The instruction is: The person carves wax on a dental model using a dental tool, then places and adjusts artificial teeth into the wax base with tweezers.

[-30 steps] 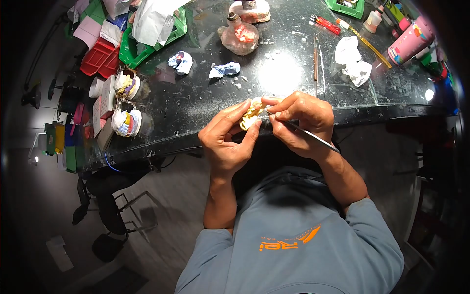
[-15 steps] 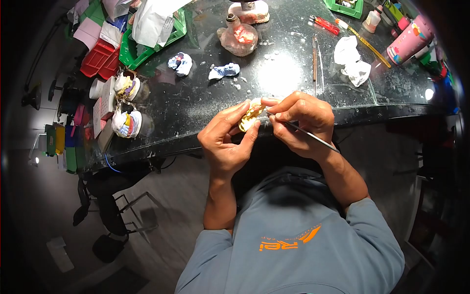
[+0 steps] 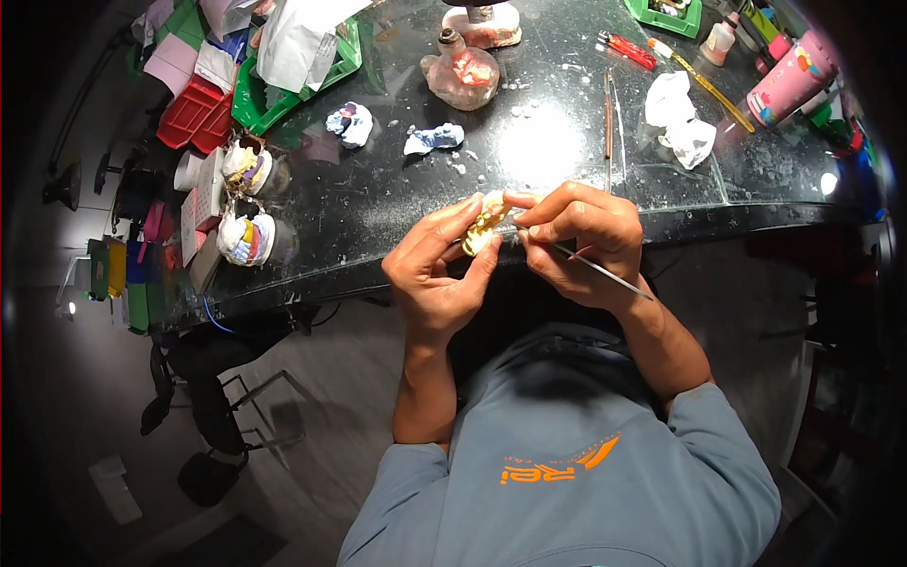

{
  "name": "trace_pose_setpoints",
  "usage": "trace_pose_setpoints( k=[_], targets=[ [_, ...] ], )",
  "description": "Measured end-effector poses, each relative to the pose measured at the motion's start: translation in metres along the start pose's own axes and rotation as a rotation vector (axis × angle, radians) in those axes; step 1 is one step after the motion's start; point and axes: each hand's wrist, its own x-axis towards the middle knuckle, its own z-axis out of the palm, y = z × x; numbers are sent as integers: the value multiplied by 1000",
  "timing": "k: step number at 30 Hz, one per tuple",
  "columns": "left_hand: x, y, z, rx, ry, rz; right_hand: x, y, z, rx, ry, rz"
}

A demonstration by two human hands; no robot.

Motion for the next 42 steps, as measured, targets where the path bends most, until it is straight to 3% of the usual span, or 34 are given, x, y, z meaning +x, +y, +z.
trace_pose_setpoints(
  k=[19,37,42],
  targets=[
    [0,-1,-1,12,-11,7,0,-1,-1,-8,-8,16],
    [1,4,1,-43,13,-243,-7,-4,2,-39,35,227],
    [2,7,2,-23,14,-246,-6,3,9,-38,151,153]
  ],
)
